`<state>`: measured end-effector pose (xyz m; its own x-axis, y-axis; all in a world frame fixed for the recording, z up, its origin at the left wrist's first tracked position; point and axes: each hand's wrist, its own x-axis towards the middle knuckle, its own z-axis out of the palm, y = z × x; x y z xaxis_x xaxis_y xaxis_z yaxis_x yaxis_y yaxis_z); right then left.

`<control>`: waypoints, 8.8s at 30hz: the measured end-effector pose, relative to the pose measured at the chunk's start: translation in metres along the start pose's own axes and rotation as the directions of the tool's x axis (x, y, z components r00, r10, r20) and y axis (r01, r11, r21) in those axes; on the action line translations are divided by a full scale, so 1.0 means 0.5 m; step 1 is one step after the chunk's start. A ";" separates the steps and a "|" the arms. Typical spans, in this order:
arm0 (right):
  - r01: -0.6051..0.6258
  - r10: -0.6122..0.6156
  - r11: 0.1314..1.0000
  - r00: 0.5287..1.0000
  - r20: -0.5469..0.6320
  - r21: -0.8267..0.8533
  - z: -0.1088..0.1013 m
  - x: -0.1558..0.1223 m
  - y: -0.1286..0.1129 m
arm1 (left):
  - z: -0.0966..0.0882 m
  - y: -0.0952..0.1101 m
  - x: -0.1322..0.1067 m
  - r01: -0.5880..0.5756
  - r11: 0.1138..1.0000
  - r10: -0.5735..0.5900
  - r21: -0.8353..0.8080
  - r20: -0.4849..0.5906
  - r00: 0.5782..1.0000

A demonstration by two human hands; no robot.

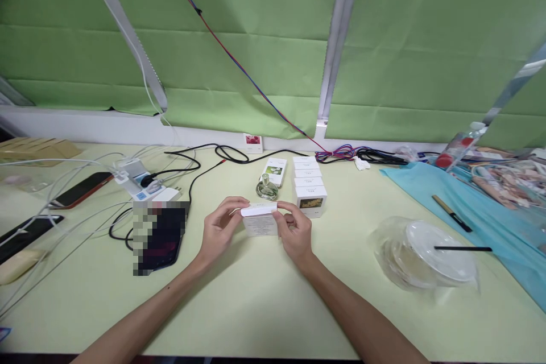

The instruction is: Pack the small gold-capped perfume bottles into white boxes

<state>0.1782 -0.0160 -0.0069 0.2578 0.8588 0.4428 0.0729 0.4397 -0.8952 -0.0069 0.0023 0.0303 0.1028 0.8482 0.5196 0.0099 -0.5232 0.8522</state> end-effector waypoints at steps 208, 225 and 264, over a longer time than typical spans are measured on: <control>0.297 -0.275 0.943 0.949 0.152 -0.148 -0.009 0.004 0.012 | -0.008 -0.023 -0.006 -0.371 0.843 0.327 0.391 0.175 0.929; 0.307 -0.290 0.943 0.948 0.131 -0.130 -0.008 0.003 0.016 | -0.008 -0.020 -0.005 -0.363 0.840 0.322 0.404 0.168 0.932; 0.395 -0.371 0.897 0.917 0.145 -0.198 -0.007 0.005 0.015 | -0.006 -0.026 -0.007 -0.381 0.849 0.346 0.367 0.159 0.925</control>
<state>0.1826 -0.0115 -0.0129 0.0692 0.6626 0.7457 0.3575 0.6814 -0.6386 -0.0103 0.0063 0.0176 0.2569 0.5901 0.7654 0.3341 -0.7973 0.5026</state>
